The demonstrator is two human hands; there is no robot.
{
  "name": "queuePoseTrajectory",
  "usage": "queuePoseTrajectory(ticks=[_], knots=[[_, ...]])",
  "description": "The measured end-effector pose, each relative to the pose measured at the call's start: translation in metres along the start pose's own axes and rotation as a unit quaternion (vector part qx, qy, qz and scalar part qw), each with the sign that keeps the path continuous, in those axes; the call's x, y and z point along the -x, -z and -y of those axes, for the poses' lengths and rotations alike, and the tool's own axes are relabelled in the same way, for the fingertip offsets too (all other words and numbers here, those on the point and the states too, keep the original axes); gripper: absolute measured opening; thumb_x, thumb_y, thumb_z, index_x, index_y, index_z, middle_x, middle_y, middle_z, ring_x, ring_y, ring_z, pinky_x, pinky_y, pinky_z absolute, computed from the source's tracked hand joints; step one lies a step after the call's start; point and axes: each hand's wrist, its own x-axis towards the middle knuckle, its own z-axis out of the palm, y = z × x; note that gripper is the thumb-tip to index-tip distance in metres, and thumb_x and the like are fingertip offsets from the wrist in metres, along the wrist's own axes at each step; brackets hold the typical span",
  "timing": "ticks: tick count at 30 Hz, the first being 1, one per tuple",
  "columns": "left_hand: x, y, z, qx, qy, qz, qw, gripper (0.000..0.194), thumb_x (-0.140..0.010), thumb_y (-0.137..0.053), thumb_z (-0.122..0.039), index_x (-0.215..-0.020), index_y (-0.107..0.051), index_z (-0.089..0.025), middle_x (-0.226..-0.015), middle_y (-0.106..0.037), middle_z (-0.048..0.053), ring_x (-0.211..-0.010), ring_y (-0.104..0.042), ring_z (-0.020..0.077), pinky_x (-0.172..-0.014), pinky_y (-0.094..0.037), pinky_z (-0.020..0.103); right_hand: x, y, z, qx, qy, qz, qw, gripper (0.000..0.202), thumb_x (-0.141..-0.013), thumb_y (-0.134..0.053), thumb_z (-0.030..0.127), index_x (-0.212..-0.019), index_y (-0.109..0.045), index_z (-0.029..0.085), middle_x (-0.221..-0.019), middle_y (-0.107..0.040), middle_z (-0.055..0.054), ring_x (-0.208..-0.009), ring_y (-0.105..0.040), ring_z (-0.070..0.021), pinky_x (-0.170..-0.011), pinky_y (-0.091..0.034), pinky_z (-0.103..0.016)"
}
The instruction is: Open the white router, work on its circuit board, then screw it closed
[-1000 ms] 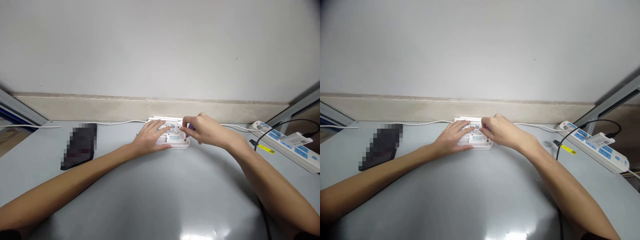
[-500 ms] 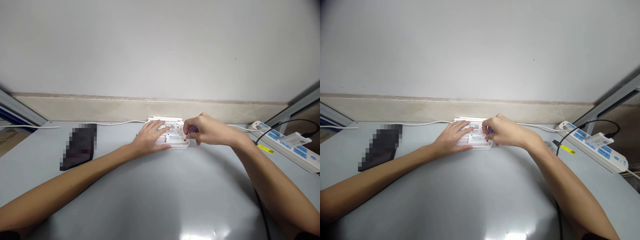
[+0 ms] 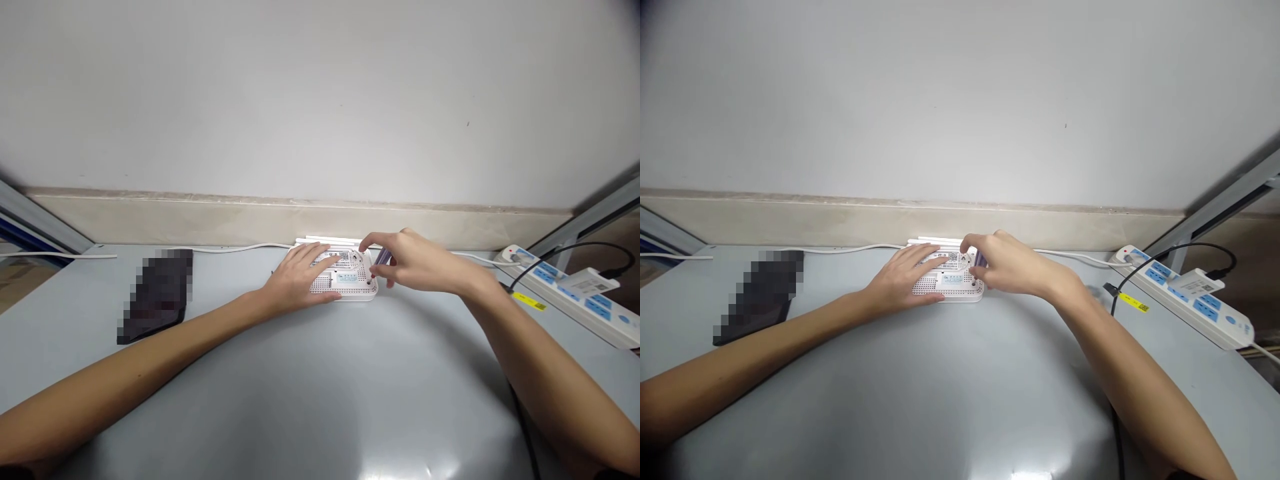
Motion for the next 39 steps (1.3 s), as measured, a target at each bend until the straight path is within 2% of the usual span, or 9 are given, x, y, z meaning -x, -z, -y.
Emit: queuePoseTrajectory(ticks=[3, 6, 9, 12, 15, 18, 22, 31, 39], knots=[[0.000, 0.000, 0.000, 0.004, 0.000, -0.001, 1.000, 0.073, -0.084, -0.051, -0.069, -0.139, -0.049, -0.022, -0.147, -0.044, 0.013, -0.137, -0.037, 0.0330, -0.115, -0.028, 0.052, -0.001, -0.001, 0.003, -0.019, -0.014, -0.004, 1.000, 0.031, -0.087, -0.056, 0.028, -0.118, -0.057, 0.020, -0.068, -0.067, 0.002, -0.049, -0.059, -0.0109, -0.058, -0.042, -0.023], [0.000, 0.000, 0.000, 0.009, -0.002, -0.003, 1.000, 0.071, -0.084, -0.052, -0.068, -0.139, -0.049, -0.023, -0.147, -0.044, 0.013, -0.137, -0.038, 0.0327, -0.114, -0.028, 0.052, -0.002, -0.001, 0.004, -0.033, -0.030, -0.002, 0.999, 0.018, -0.088, -0.055, 0.033, -0.094, -0.063, 0.017, -0.062, -0.065, 0.002, -0.044, -0.056, -0.0094, -0.053, -0.040, -0.023], [0.001, 0.000, 0.000, 0.010, -0.001, -0.007, 1.000, 0.071, -0.084, -0.052, -0.068, -0.139, -0.049, -0.023, -0.148, -0.044, 0.013, -0.137, -0.037, 0.0331, -0.114, -0.029, 0.052, -0.003, -0.001, 0.002, -0.018, -0.028, -0.011, 0.999, 0.025, -0.086, -0.055, 0.035, -0.072, -0.062, 0.017, -0.056, -0.060, 0.002, -0.046, -0.052, -0.0097, -0.050, -0.036, -0.023], [0.001, 0.001, -0.001, 0.010, -0.001, -0.006, 1.000, 0.072, -0.084, -0.052, -0.069, -0.139, -0.049, -0.023, -0.148, -0.044, 0.013, -0.138, -0.037, 0.0330, -0.114, -0.028, 0.053, -0.005, -0.001, 0.000, -0.010, -0.020, -0.034, 0.999, 0.032, -0.086, -0.053, 0.036, -0.062, -0.061, 0.016, -0.054, -0.056, 0.001, -0.048, -0.047, -0.0100, -0.049, -0.031, -0.025], [0.001, 0.001, -0.001, 0.013, -0.001, -0.005, 1.000, 0.071, -0.084, -0.052, -0.068, -0.139, -0.049, -0.024, -0.147, -0.044, 0.013, -0.137, -0.037, 0.0325, -0.114, -0.029, 0.052, -0.006, -0.001, -0.002, -0.056, -0.017, 0.005, 0.998, 0.032, -0.086, -0.050, 0.034, -0.063, -0.062, 0.017, -0.054, -0.056, 0.001, -0.049, -0.046, -0.0107, -0.049, -0.031, -0.026], [0.001, 0.001, -0.001, 0.014, -0.001, -0.003, 1.000, 0.071, -0.084, -0.051, -0.068, -0.139, -0.049, -0.024, -0.148, -0.044, 0.012, -0.138, -0.037, 0.0322, -0.114, -0.028, 0.051, -0.007, -0.003, -0.003, -0.110, -0.029, 0.052, 0.992, 0.029, -0.085, -0.050, 0.032, -0.064, -0.062, 0.017, -0.056, -0.059, 0.000, -0.050, -0.053, -0.0123, -0.052, -0.038, -0.026], [0.001, 0.001, -0.001, 0.011, -0.002, -0.004, 1.000, 0.071, -0.085, -0.051, -0.068, -0.139, -0.049, -0.024, -0.148, -0.043, 0.012, -0.138, -0.037, 0.0317, -0.115, -0.027, 0.050, -0.009, -0.007, -0.006, -0.184, -0.054, 0.077, 0.978, 0.026, -0.082, -0.051, 0.030, -0.064, -0.062, 0.016, -0.064, -0.066, -0.004, -0.054, -0.060, -0.0154, -0.054, -0.044, -0.027], [0.000, 0.002, -0.001, 0.014, 0.001, -0.005, 1.000, 0.072, -0.083, -0.054, -0.067, -0.139, -0.049, -0.023, -0.148, -0.044, 0.013, -0.137, -0.038, 0.0328, -0.114, -0.029, 0.052, -0.010, -0.002, -0.005, -0.225, -0.054, 0.043, 0.972, 0.022, -0.078, -0.050, 0.024, -0.063, -0.063, 0.015, -0.061, -0.065, -0.004, -0.053, -0.061, -0.0150, -0.053, -0.050, -0.026], [-0.001, 0.005, 0.000, 0.036, 0.015, 0.023, 0.999, 0.071, -0.083, -0.054, -0.067, -0.140, -0.048, -0.025, -0.150, -0.042, 0.011, -0.139, -0.035, 0.0321, -0.115, -0.026, 0.052, -0.006, 0.006, -0.001, -0.246, -0.043, -0.025, 0.968, 0.021, -0.078, -0.050, 0.023, -0.069, -0.066, 0.014, -0.059, -0.062, -0.003, -0.053, -0.059, -0.0146, -0.051, -0.048, -0.025]])
